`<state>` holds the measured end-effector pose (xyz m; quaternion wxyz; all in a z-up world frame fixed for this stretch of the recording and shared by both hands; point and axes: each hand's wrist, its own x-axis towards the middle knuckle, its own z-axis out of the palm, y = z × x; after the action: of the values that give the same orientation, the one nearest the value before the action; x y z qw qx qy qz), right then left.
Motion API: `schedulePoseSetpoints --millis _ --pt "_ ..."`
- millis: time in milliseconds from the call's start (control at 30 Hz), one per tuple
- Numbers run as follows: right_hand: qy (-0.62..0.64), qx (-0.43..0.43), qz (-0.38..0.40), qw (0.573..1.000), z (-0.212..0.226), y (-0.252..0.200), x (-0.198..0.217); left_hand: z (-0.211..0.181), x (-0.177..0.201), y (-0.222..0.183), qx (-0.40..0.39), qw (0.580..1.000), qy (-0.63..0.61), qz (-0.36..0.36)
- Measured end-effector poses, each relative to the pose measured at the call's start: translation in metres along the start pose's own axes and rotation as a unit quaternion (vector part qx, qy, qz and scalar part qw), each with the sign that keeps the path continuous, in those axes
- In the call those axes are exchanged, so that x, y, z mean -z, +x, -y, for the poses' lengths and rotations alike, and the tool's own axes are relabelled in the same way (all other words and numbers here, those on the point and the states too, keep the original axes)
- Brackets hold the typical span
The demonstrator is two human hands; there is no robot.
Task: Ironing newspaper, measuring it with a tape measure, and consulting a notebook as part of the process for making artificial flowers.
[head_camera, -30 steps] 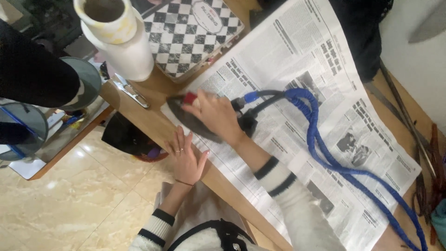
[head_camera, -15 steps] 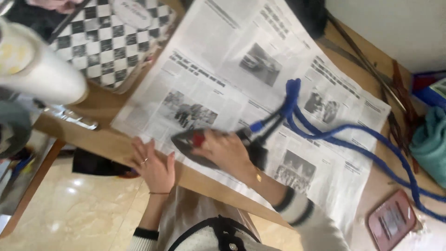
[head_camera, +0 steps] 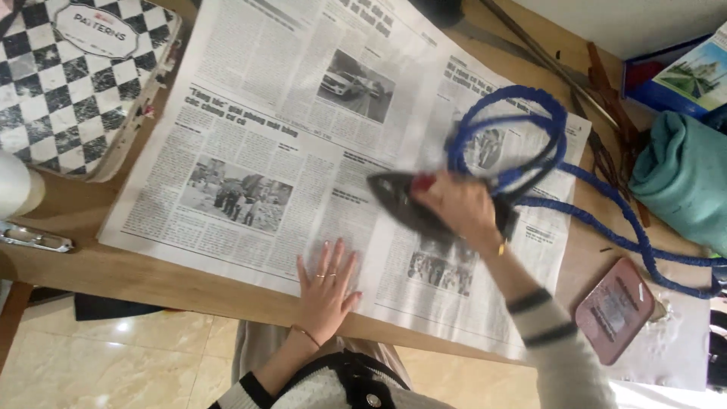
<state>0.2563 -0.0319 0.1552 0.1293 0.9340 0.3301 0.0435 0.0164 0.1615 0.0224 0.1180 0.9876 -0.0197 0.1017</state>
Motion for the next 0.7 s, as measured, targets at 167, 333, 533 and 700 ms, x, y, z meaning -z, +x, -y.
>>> schedulePoseSetpoints --millis 167,333,533,700 --pt "0.158 -0.054 0.012 0.986 -0.059 0.061 0.004 -0.032 -0.005 -0.007 -0.109 0.994 -0.003 0.027" --pt "0.148 -0.079 0.023 0.986 -0.091 0.089 -0.019 -0.056 -0.001 -0.019 -0.135 0.991 -0.003 0.012" --pt "0.13 -0.065 0.056 0.988 -0.064 0.046 0.012 -0.076 0.007 -0.009 -0.146 0.985 -0.097 0.0" --pt "-0.072 0.063 -0.103 0.99 -0.031 -0.057 -0.013 -0.098 0.019 0.009 -0.119 0.951 -0.262 -0.109"
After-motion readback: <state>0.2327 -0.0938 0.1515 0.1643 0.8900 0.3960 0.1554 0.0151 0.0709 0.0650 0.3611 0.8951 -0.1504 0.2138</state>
